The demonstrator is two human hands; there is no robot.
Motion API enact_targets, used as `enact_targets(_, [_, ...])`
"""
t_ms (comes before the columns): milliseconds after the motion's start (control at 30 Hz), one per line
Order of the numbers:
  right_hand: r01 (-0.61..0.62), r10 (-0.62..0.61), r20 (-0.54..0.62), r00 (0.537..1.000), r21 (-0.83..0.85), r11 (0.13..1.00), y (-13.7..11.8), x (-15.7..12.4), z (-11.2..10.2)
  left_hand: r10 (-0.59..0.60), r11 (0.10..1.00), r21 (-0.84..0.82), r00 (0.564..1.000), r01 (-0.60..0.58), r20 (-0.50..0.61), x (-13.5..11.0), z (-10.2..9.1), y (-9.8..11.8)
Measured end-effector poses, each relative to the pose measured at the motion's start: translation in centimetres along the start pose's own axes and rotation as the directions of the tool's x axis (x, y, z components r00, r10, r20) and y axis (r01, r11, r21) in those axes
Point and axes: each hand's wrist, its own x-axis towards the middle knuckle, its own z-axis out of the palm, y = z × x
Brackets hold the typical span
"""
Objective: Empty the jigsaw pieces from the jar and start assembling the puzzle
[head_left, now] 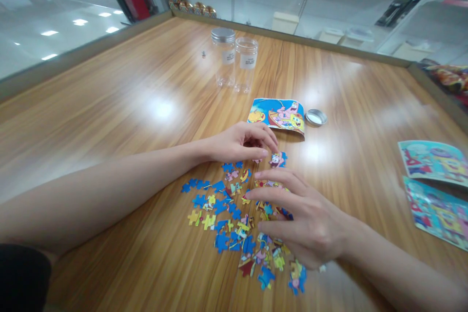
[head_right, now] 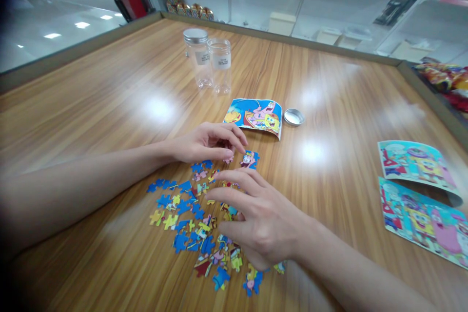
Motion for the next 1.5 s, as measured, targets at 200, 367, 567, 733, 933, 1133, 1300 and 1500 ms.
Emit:
enact_targets(200, [0.009, -0.007, -0.087, 0.996, 0.022, 1.0, 0.6, -0.2, 0.2, 0.019, 1.0, 0.023, 1.0, -0.019, 0.003, 0.1, 0.1, 0.1])
enact_targets(367, [0.013, -0.012, -0.161, 0.987, 0.0, 1.0, 0.6, -0.4, 0.2, 0.034, 0.999, 0.016, 0.999, -0.034, 0.013, 0.2, 0.0, 0.0])
enact_targets(567, [0.022, -0.022, -0.032, 0.999, 0.005, 1.0, -0.8, 0.1, 0.0, -0.02, 1.0, -0.02, 1.0, 0.02, 0.015, 0.0, 0.1, -0.1])
enact_targets(733, [-0.017, 0.021, 0.111, 0.994, -0.033, 0.999, -3.0, 0.7, 0.4, -0.05, 0.995, -0.088, 0.999, 0.051, 0.015, 0.1, 0.3, 0.0])
enact_targets(933, [-0.039, 0.046, 0.096, 0.994, -0.076, 0.996, -4.8, 0.8, 1.1, -0.046, 0.995, -0.09, 0.999, 0.047, 0.014, 0.0, 0.2, -0.2])
enact_targets(1133, [-0.07, 0.079, 0.157, 0.984, -0.06, 0.996, -4.8, 0.4, 1.6, -0.039, 0.996, -0.075, 0.999, 0.04, 0.013, 0.0, 0.2, -0.3])
enact_targets(1300, [-0.045, 0.046, 0.019, 0.999, -0.056, 0.997, -3.6, -0.1, 1.4, -0.034, 0.997, -0.065, 0.999, 0.036, 0.019, 0.0, 0.2, -0.2])
enact_targets(1500, [-0.153, 0.137, -0.215, 0.967, -0.058, 0.987, -1.2, -1.1, 0.6, -0.026, 0.998, -0.052, 1.0, 0.026, 0.01, 0.0, 0.2, -0.1])
